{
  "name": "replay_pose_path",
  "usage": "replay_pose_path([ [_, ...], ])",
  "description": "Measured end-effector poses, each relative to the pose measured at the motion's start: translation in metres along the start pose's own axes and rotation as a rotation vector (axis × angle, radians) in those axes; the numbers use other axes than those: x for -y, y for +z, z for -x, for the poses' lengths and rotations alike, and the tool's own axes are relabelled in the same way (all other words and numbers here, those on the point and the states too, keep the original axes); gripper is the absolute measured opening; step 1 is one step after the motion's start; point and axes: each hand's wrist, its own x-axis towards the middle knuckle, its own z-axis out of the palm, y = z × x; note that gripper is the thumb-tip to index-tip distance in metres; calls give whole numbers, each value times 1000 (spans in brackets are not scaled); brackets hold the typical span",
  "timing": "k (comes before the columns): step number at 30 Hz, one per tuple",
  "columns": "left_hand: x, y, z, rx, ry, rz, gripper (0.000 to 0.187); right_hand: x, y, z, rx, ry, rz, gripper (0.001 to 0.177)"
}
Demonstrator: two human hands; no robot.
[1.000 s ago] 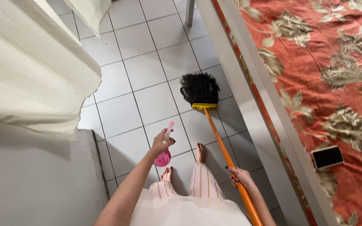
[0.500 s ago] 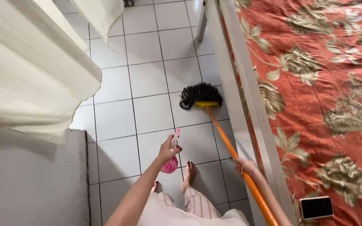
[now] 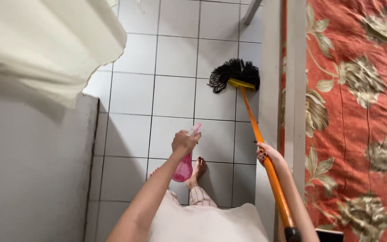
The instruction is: Mop the tiled floor in a room using a spray bottle and a mop.
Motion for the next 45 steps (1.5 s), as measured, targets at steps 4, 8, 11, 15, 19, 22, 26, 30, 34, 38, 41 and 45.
replay_pose_path([
  [4, 9, -24, 7, -48, -64, 43, 49, -8, 0, -7, 12, 11, -4, 30],
  [8, 34, -43, 2, -135, -63, 153, 55, -15, 21, 10, -22, -24, 70, 32],
  [11, 42, -64, 6, -121, -36, 135, 58, -28, 32, 29, -39, -67, 115, 27],
  [15, 59, -86, 3, -127, -15, 8, 62, -63, 47, 48, -84, -137, 225, 26],
  [19, 75, -110, 9, 6, 72, -52, 58, -120, 88, 91, -107, -186, 404, 26],
  [22, 95, -116, 8, 84, -21, -33, 60, -171, 106, 102, -146, -228, 441, 38],
  [26, 121, -129, 1, -93, 7, -20, 64, -228, 136, 107, -82, -186, 441, 41],
  [30, 136, -159, -2, -185, 57, 21, 56, -269, 194, 117, -84, -174, 522, 35],
  [34, 151, -197, 8, -166, 19, 135, 53, -313, 244, 81, 57, -293, 576, 24],
  [38, 188, -226, 0, -245, 6, 131, 51, -302, 314, 98, 88, -164, 700, 18],
  [41, 210, -248, 7, -284, -9, 153, 50, -293, 337, 103, 37, -146, 889, 19],
  [45, 238, -268, 12, -350, -75, 164, 53, -288, 373, 134, -42, -107, 980, 34],
])
